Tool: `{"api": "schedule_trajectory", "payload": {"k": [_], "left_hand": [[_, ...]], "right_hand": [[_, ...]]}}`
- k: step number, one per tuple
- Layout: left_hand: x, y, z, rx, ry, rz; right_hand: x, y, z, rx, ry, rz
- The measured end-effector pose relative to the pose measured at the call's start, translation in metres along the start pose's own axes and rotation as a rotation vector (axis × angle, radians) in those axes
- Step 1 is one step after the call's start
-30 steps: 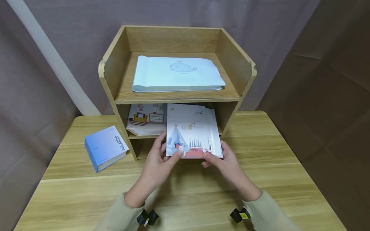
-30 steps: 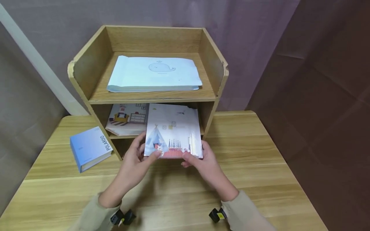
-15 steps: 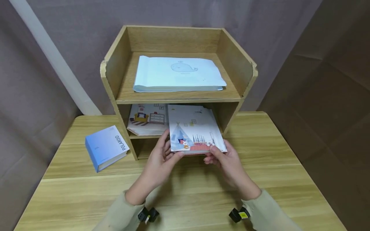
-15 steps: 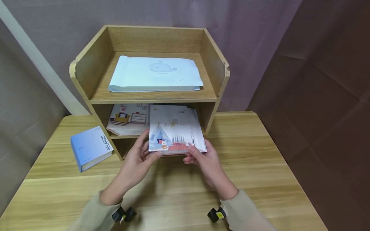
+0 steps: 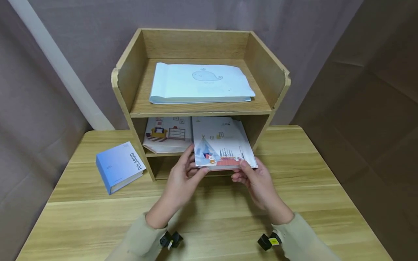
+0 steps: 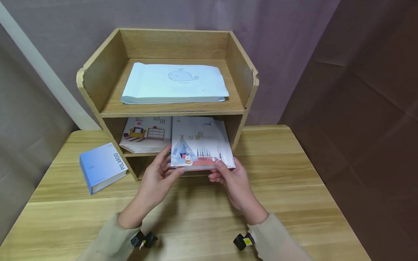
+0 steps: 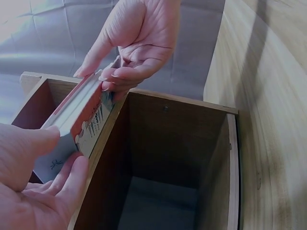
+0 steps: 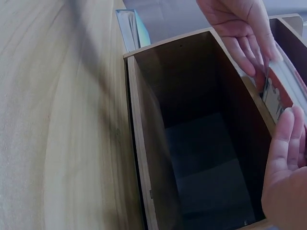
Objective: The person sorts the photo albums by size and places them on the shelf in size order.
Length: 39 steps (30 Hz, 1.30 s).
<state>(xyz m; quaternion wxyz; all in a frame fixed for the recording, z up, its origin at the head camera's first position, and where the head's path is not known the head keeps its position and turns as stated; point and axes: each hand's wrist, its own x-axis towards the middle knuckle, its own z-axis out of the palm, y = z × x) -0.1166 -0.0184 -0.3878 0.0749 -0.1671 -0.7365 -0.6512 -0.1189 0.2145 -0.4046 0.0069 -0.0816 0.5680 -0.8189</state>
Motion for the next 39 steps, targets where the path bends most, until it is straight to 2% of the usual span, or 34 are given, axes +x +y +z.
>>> {"api": "schedule_trajectory", "payload": {"k": [5, 12, 18, 22, 25, 31, 39], "left_hand": [[0.002, 0.000, 0.001, 0.047, 0.013, 0.010], [0.008, -0.002, 0.000, 0.109, 0.026, 0.047], [0.013, -0.003, 0.000, 0.150, 0.041, 0.065], [0.016, -0.004, 0.001, 0.179, 0.038, 0.084], [0.019, -0.006, 0.001, 0.182, 0.032, 0.073], [0.025, -0.009, 0.003, 0.121, 0.026, 0.009], [0.033, -0.010, 0.007, 0.226, 0.069, 0.001]], "right_hand": [[0.000, 0.003, 0.000, 0.008, -0.045, -0.018], [0.005, 0.005, 0.003, -0.010, 0.011, 0.009], [0.011, 0.008, 0.003, 0.002, 0.004, 0.012], [0.017, 0.009, 0.004, -0.029, 0.000, 0.054], [0.021, 0.008, 0.006, -0.069, -0.006, 0.098], [0.029, 0.008, 0.011, -0.134, -0.013, 0.160], [0.038, 0.008, 0.013, -0.153, 0.010, 0.203]]}}
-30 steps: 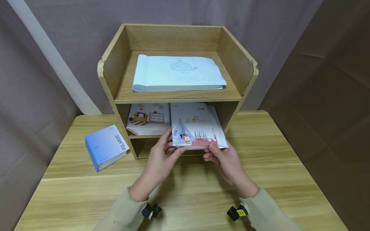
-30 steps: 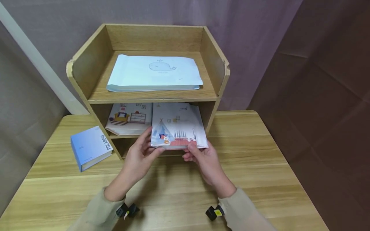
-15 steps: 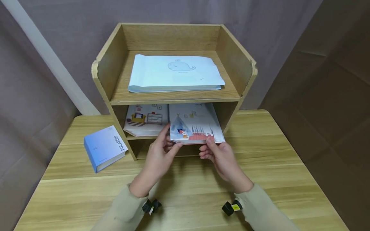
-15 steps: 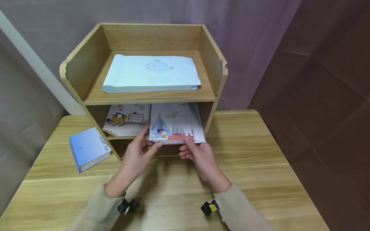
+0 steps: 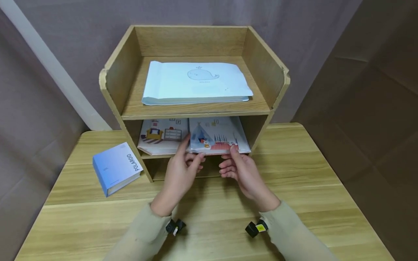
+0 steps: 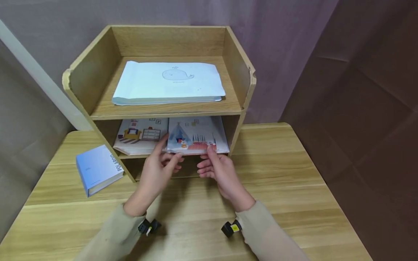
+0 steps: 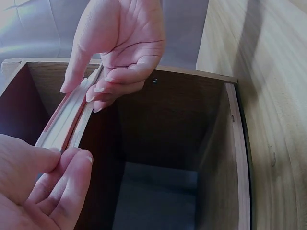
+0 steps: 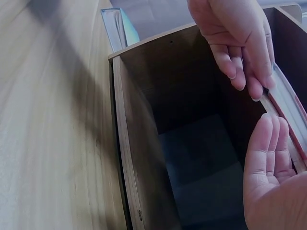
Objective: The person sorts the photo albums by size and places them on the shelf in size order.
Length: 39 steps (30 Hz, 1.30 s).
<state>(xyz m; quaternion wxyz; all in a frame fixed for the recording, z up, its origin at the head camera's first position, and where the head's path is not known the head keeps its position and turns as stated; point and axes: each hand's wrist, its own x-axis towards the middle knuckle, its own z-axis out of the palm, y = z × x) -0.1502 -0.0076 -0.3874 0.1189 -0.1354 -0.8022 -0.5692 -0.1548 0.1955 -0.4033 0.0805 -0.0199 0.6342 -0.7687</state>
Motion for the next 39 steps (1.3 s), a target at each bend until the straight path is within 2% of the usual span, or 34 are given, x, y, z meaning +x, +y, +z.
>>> {"api": "schedule_trajectory", "payload": {"k": [6, 10, 13, 19, 23, 25, 30, 33, 39], "left_hand": [[0.002, 0.003, 0.001, 0.043, 0.024, -0.019], [0.000, -0.002, -0.001, 0.029, 0.009, -0.005], [-0.005, -0.009, -0.004, 0.019, -0.022, 0.046], [-0.023, -0.023, -0.015, 0.004, -0.083, 0.220], [-0.040, -0.032, -0.027, -0.009, -0.084, 0.254], [-0.048, -0.034, -0.035, -0.010, -0.078, 0.245], [-0.064, -0.026, -0.059, 0.020, -0.062, 0.208], [-0.071, -0.027, -0.070, 0.042, -0.021, 0.165], [-0.085, -0.076, -0.096, 0.073, 0.141, -0.032]], "right_hand": [[0.001, -0.001, 0.001, 0.011, 0.009, 0.006], [0.001, -0.001, 0.002, 0.000, 0.002, 0.018], [0.001, 0.002, 0.002, -0.021, -0.010, 0.016], [-0.005, 0.023, 0.006, -0.076, -0.077, 0.013], [-0.008, 0.040, 0.014, -0.097, -0.132, 0.082], [-0.010, 0.048, 0.019, -0.105, -0.156, 0.117], [-0.010, 0.062, 0.029, -0.120, -0.196, 0.164], [-0.011, 0.067, 0.035, -0.122, -0.214, 0.182], [-0.016, 0.079, 0.051, -0.133, -0.250, 0.219]]}}
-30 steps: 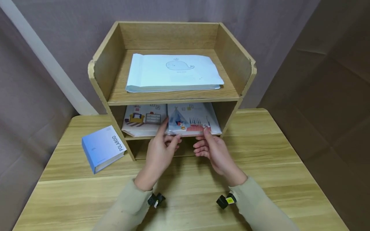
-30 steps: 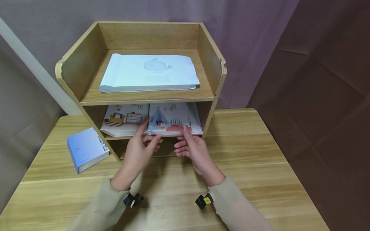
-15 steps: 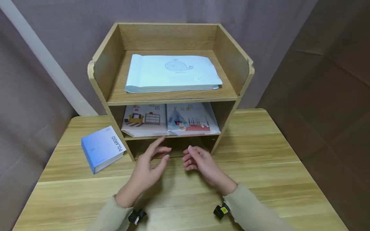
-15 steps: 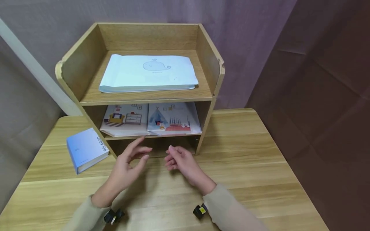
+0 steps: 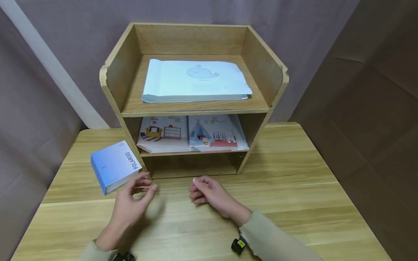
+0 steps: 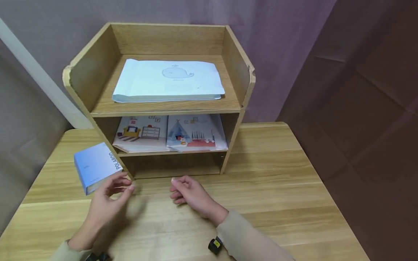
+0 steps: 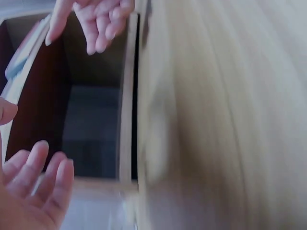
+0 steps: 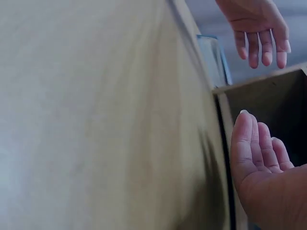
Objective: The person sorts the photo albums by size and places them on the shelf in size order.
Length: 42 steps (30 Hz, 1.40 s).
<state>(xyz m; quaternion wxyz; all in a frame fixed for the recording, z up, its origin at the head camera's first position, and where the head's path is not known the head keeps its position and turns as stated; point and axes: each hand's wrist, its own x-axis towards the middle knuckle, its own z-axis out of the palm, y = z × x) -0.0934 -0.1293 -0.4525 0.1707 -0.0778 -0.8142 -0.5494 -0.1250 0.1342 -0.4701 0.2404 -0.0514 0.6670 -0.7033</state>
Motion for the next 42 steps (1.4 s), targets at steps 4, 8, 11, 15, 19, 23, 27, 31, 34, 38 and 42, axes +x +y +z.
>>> {"api": "schedule_trajectory", "payload": {"k": [4, 8, 11, 15, 19, 23, 27, 31, 34, 38, 42], "left_hand": [[0.006, -0.017, -0.023, 0.128, 0.097, -0.108], [0.021, -0.032, -0.043, 0.241, 0.191, -0.147], [0.033, -0.042, -0.055, 0.326, 0.221, -0.152], [0.044, -0.051, -0.066, 0.444, 0.201, -0.225], [0.046, -0.057, -0.071, 0.492, 0.162, -0.324], [0.044, -0.060, -0.071, 0.473, 0.131, -0.396], [0.042, -0.061, -0.070, 0.444, 0.110, -0.462], [0.039, -0.064, -0.072, 0.420, 0.099, -0.512], [0.038, -0.067, -0.075, 0.408, 0.090, -0.529], [0.039, -0.070, -0.082, 0.393, 0.082, -0.516], [0.041, -0.070, -0.089, 0.356, 0.028, -0.528]], "right_hand": [[0.003, 0.008, 0.011, 0.013, -0.020, 0.025], [0.005, 0.012, 0.023, 0.034, -0.039, 0.038], [0.008, 0.013, 0.033, 0.036, -0.054, 0.037], [0.015, 0.011, 0.054, -0.032, -0.091, -0.009], [0.024, 0.007, 0.082, -0.199, -0.122, -0.089], [0.033, 0.005, 0.106, -0.309, -0.134, -0.148], [0.043, 0.003, 0.122, -0.384, -0.134, -0.195], [0.053, -0.001, 0.139, -0.521, -0.129, -0.214], [0.061, -0.003, 0.154, -0.571, -0.124, -0.182], [0.069, -0.006, 0.173, -0.521, -0.075, -0.096], [0.077, -0.011, 0.183, -0.418, 0.021, -0.017]]}}
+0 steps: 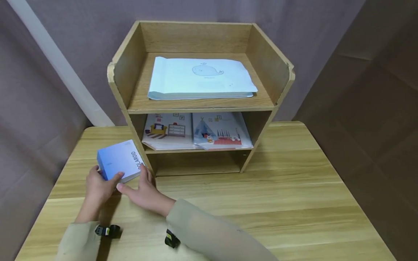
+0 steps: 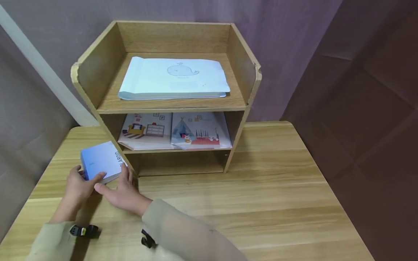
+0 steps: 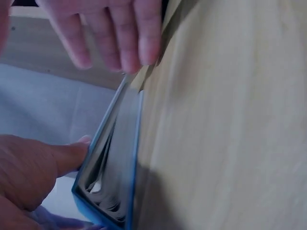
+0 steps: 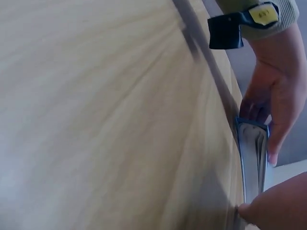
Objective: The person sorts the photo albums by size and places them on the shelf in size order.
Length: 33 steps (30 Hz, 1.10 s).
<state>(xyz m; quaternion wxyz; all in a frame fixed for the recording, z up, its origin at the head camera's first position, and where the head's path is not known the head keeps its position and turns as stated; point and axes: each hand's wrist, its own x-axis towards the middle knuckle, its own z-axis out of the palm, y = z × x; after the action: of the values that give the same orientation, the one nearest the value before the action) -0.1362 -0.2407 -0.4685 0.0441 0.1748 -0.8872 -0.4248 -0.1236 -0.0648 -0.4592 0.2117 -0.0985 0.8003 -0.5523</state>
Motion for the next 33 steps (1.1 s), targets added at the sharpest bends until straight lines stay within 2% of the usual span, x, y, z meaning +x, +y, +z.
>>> {"api": "schedule_trajectory", "payload": {"k": [4, 8, 13, 15, 17, 23, 27, 33], "left_hand": [[0.001, -0.002, -0.010, 0.010, -0.134, -0.023], [0.002, -0.002, -0.023, 0.099, -0.257, -0.024], [0.003, 0.003, -0.034, 0.197, -0.335, -0.002], [0.004, 0.005, -0.036, 0.197, -0.354, -0.014], [0.005, 0.007, -0.038, 0.191, -0.361, -0.040], [0.010, 0.005, -0.040, 0.191, -0.353, -0.137], [0.011, -0.001, -0.044, 0.176, -0.390, -0.173], [0.009, -0.011, -0.049, 0.048, -0.422, -0.201]], "right_hand": [[0.006, -0.003, 0.002, 0.050, 0.038, 0.083], [0.011, 0.000, 0.001, 0.091, 0.030, 0.110], [0.021, 0.008, -0.001, 0.291, -0.030, -0.025], [0.024, 0.010, -0.001, 0.368, -0.047, -0.067], [0.026, 0.011, -0.001, 0.406, -0.044, -0.071], [0.025, 0.016, -0.003, 0.350, 0.022, -0.029], [0.021, 0.019, -0.005, 0.281, 0.039, -0.007], [0.012, 0.019, -0.012, 0.190, 0.013, 0.010]]}}
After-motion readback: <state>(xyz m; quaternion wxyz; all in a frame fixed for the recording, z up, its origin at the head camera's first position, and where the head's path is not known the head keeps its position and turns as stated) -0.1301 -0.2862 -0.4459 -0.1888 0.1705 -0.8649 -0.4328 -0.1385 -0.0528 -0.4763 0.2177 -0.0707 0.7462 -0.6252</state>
